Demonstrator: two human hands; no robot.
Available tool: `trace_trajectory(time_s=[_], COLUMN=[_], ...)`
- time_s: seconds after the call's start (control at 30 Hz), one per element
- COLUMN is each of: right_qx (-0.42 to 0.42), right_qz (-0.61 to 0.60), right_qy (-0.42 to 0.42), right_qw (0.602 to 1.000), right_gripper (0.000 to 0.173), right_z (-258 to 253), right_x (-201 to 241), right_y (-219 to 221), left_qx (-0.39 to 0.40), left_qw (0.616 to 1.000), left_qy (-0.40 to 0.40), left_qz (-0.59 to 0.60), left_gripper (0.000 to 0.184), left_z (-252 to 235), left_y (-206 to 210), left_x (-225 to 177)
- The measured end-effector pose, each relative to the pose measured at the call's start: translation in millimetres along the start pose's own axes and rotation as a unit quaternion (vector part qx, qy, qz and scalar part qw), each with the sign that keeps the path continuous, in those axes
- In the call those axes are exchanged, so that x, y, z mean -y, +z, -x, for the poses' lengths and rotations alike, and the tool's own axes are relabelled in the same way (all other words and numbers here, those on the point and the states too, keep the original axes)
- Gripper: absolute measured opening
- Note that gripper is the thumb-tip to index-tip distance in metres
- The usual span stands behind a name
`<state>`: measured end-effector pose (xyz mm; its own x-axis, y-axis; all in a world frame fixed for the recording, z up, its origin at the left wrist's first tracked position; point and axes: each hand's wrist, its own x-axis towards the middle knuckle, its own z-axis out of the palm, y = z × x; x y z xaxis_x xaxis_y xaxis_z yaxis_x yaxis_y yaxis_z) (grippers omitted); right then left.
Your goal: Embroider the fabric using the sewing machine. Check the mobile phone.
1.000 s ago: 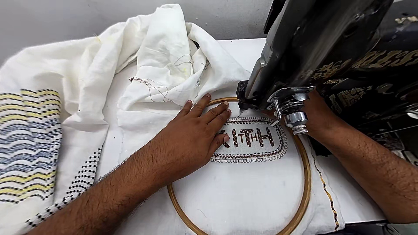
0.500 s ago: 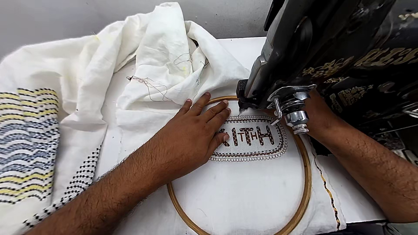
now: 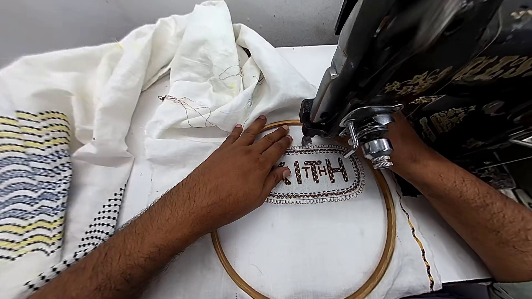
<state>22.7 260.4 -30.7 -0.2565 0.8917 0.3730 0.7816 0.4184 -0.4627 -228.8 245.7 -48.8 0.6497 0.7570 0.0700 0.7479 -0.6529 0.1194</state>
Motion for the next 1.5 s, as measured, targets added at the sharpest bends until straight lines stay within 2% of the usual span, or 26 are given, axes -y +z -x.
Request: trace_trajectory(time_s=[0.43,0.8,1.0,1.23,1.43,1.5], right_qx=[0.006,-0.008,-0.009,-0.014,-0.022,-0.011], right_qz=[-0.019,0.006,-0.006,-0.018,-0.023,-0.023], right_qy=[0.019,-0.039,-0.012,-0.013,-0.023,0.0], right_qw=[1.0,0.999,1.0,1.0,0.999,1.0], right_gripper=[0.013,0.019,0.015,0.02,0.017,0.016], right_z=[1,-4,-2,-3,0,1], right_x=[-2,-15,-11,-12,-12,-10], right_y=[6,11,10,11,12,12], left_qx=[0.017,0.019,0.019,0.008,0.01,0.014], left_qw=[1.0,1.0,1.0,1.0,1.0,1.0], left_qy=[-0.015,-0.007,-0.009,-0.005,-0.008,-0.007], left_qz=[-0.002,-0.007,0.001,0.0,0.0,0.0], left_gripper=[0.061,0.061,0.061,0.061,0.061,0.061], left_z=[3,5,4,4,4,4], left_y=[-4,-4,-3,-2,-2,-3], left_x=[0,-1,0,2,2,2])
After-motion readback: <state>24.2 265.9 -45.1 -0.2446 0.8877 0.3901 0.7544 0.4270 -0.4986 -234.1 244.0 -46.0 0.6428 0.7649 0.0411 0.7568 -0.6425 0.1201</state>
